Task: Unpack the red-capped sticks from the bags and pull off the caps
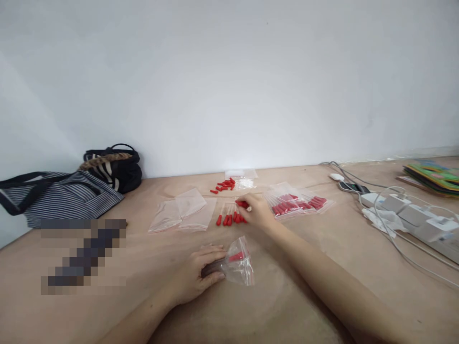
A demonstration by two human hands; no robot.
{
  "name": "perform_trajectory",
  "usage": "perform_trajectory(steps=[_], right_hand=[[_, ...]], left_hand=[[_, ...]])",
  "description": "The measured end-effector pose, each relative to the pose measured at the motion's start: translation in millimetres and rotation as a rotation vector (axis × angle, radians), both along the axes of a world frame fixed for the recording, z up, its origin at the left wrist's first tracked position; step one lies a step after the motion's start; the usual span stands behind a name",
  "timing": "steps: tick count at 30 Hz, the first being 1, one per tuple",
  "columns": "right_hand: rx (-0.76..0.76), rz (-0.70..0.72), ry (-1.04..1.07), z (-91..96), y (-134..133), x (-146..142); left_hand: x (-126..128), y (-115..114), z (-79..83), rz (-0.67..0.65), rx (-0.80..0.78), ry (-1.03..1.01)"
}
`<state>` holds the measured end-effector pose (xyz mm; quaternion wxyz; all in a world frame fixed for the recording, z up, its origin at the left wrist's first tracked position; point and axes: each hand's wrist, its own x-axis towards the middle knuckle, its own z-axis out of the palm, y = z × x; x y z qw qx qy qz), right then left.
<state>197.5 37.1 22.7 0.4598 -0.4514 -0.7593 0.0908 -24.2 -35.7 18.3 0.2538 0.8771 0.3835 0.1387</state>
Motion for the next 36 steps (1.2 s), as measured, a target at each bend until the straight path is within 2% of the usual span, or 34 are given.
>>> perform_trajectory(steps=[2, 5, 21, 24, 27, 33, 36], right_hand=[[0.016, -0.014, -0.305, -8.2, 3.5, -16.6], [0.004, -0.023, -0.508, -16.1, 5.8, -29.2], [-0.078, 0.147, -0.594, -12.5, 0.1, -36.8], [-0.074, 0.151, -0.544, -9.5, -1.0, -28.9], [-0.063, 0.137, -0.367, -7.8, -9.2, -12.2], [-0.085, 0.087, 0.034, -21.3, -59.4, 26.2], [-0.206, 0.148, 0.003, -29.8, -80.9, 31.7]], left_hand=[[0.0, 0.1, 0.2, 0.008, -0.014, 0.015], [0.4, -0.1, 1.4, 0.005, -0.019, 0.03], [0.4, -0.6, 0.8, 0.006, -0.014, -0.007], [1.3, -0.6, 3.0, 0.0, -0.024, 0.006], [1.9, -1.2, 5.1, -0.005, -0.027, 0.013], [1.4, -1.4, 4.7, 0.013, -0.022, -0.01], [1.4, -0.3, 3.1, 0.011, -0.027, -0.008]])
